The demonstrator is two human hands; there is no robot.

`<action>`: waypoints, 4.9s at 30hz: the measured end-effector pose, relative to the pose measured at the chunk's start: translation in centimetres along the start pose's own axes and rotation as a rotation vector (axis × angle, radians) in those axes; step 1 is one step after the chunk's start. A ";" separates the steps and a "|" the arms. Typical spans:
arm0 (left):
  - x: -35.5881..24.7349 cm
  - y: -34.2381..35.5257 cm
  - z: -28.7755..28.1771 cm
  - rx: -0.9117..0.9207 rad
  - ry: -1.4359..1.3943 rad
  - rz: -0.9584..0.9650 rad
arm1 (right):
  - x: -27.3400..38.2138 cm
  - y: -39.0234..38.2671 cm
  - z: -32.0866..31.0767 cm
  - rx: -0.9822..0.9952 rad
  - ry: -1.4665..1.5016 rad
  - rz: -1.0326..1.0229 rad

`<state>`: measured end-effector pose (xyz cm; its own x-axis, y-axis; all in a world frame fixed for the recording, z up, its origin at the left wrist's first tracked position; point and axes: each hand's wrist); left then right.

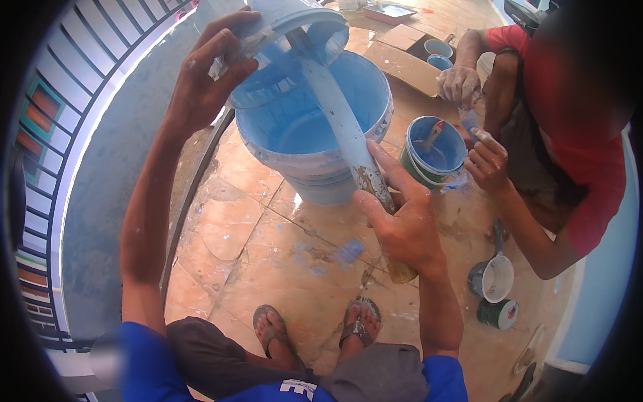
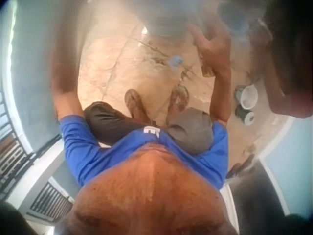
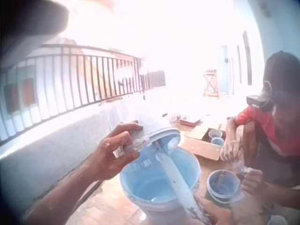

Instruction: The person uses a manual paint mixer to stir light blue paint in a small bucket, then pours the mixed paint into a larger bucket. Another person is visible nearby handling separate containers.

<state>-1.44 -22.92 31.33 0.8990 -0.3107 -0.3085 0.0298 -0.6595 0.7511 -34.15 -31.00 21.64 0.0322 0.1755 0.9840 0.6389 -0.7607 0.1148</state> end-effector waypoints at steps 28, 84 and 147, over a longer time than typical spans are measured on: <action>-2.5 -3.9 3.1 0.022 0.194 0.221 | -3.3 -2.9 0.0 0.027 0.019 -0.097; -3.0 -7.8 3.8 0.035 0.405 0.257 | -5.5 -4.0 2.0 -0.010 0.127 -0.032; -2.0 -7.7 5.6 -0.108 0.419 0.290 | -6.2 -3.5 1.9 -0.003 0.130 -0.058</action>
<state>-5.91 -21.02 22.88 0.9740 -0.1553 0.1648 -0.2217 -0.5054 0.8339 -35.12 -28.24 14.90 -0.1048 0.1374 0.9850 0.6342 -0.7536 0.1726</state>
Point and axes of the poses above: each hand's wrist, its own y-axis towards the middle knuckle, its own z-axis out of the palm, x = y × z, and after that the axes turned 7 degrees about -x, right-handed
